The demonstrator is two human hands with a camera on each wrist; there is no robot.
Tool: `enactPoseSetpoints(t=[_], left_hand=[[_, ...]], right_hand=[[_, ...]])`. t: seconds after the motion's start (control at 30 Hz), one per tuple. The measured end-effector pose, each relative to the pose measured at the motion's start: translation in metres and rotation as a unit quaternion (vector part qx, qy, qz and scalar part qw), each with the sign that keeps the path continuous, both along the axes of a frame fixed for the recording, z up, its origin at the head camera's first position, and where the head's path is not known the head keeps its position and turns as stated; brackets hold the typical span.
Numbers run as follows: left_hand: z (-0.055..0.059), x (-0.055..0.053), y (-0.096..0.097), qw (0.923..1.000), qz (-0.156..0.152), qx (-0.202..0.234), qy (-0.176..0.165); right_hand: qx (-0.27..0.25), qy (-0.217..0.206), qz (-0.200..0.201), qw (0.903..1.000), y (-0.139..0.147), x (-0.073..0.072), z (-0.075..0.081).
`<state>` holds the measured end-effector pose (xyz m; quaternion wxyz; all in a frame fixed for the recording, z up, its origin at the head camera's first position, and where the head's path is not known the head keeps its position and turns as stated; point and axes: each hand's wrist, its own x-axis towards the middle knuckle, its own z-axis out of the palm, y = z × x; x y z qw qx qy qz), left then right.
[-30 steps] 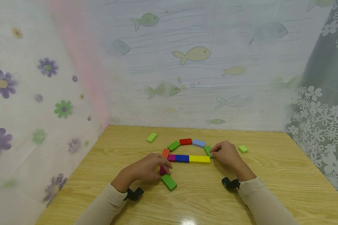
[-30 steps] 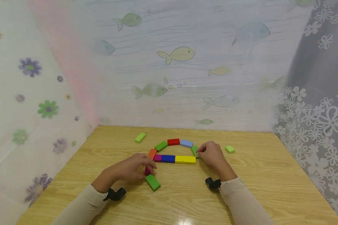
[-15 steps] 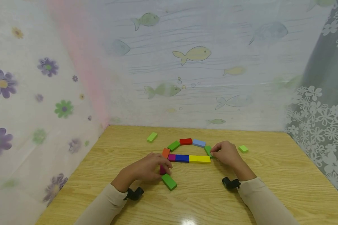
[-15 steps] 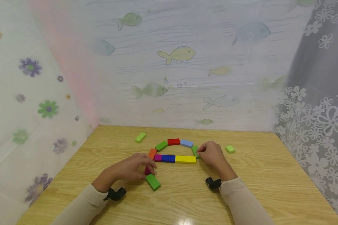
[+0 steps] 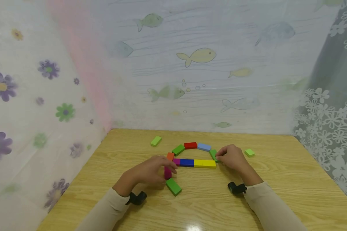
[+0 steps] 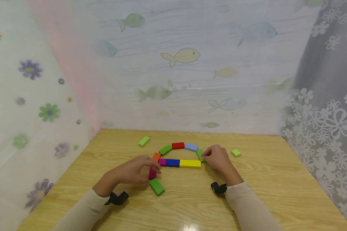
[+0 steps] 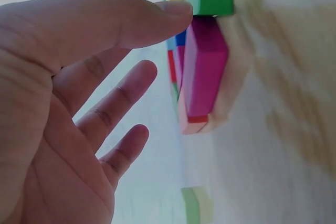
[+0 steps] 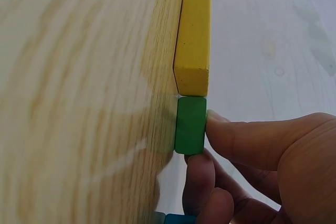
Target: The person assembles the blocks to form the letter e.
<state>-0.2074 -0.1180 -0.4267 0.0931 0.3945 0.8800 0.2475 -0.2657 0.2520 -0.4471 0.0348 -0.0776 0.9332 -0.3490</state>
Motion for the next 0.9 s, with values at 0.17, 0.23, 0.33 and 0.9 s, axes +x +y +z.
enactPoseSetpoints(t=[0.17,0.23,0.33,0.9], left_hand=[[0.010,-0.007,-0.002,0.9996,0.019,0.020,-0.003],[0.014,-0.012,-0.004,0.9990,0.035,0.028,0.000],[0.019,-0.022,-0.006,0.9971,0.057,0.046,0.020],[0.015,-0.074,-0.019,0.9609,0.259,0.076,0.063]], right_hand=[[0.000,0.006,0.001,1.0000,0.001,-0.001,-0.002],[0.000,0.009,0.002,1.0000,0.001,-0.001,-0.003],[-0.001,0.009,0.003,1.0000,0.001,-0.001,-0.002],[-0.003,0.003,0.001,1.0000,0.000,0.000,-0.001]])
